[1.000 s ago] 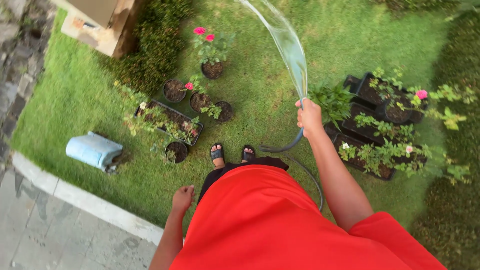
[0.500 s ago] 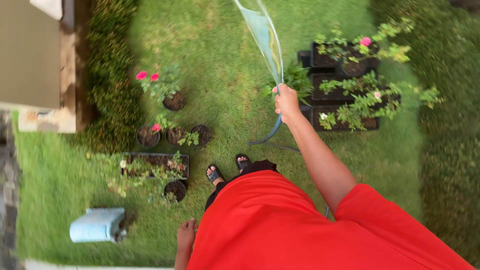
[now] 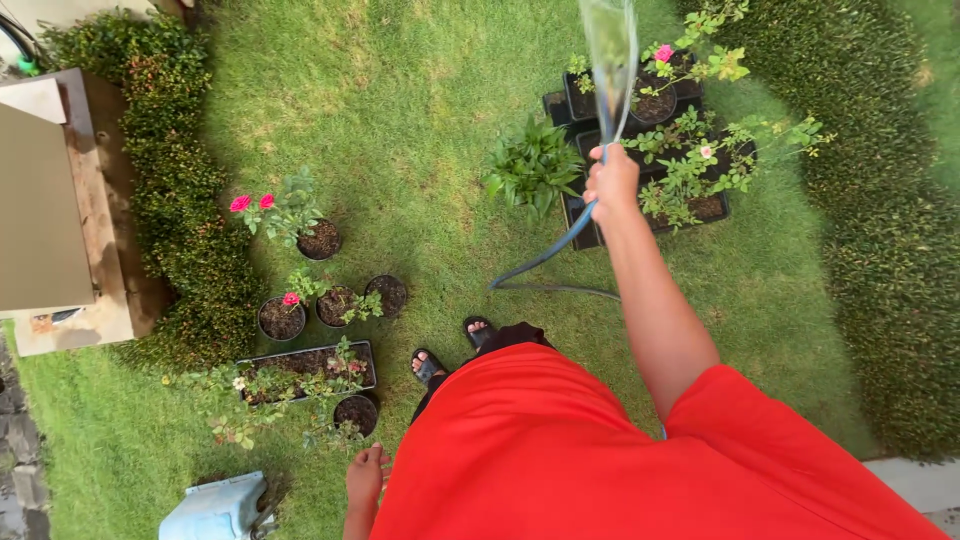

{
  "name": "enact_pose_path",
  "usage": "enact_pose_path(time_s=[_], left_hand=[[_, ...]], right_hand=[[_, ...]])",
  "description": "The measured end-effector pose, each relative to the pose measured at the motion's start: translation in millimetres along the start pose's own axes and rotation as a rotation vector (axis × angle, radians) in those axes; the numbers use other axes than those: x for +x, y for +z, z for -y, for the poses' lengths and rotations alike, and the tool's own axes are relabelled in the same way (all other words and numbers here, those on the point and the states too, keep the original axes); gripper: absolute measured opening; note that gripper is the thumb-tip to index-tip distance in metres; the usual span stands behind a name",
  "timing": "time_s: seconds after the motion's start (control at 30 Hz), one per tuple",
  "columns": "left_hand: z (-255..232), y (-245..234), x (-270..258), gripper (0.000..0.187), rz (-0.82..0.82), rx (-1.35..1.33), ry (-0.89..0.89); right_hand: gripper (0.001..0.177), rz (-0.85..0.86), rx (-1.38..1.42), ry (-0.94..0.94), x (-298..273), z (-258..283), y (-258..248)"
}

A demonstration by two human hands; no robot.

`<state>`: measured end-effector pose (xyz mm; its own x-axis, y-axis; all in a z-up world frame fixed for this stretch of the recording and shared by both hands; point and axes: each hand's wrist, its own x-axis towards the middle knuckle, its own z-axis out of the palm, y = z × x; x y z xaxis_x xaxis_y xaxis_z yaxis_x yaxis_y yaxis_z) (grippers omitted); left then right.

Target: Watering various potted plants and flowers in a garden using a hose.

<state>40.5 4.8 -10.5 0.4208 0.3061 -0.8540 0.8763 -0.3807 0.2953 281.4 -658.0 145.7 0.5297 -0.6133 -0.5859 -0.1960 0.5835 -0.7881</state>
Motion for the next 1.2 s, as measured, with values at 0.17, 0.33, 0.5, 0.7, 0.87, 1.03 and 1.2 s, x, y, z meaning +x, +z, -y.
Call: enact_pose_path(time_s=[0.17,0.33,0.5,0.7,0.87,1.03,1.2], left_hand=[[-12,3,-5,0.040,0.004,0.022,-0.008],[-9,10,-9,0.041,0.012,0.042,-0.016],[-8,14,-17,0.041,-0.009,0.121,-0.027],[-11,15,-20,0.041,0.004,0.097,-0.043],[-14,14,-22,0.039,0.017,0.066,-0.031],[-17,15,-26,0.039,0.018,0.068,-0.037],[-16,16,-28,0.038,0.015,0.066,-0.043]], right_hand=[[0.020,-0.088,0.081,-0.038,8,34,-20],[0.021,-0.101,0.101,-0.067,10,51,-27],[0.020,-0.122,0.107,-0.079,13,58,-30],[0.021,-0.129,0.098,-0.067,16,59,-33],[0.020,-0.141,0.127,-0.087,24,58,-41],[0.020,-0.146,0.111,-0.064,18,58,-39],[0.021,-0.134,0.113,-0.037,8,50,-35]])
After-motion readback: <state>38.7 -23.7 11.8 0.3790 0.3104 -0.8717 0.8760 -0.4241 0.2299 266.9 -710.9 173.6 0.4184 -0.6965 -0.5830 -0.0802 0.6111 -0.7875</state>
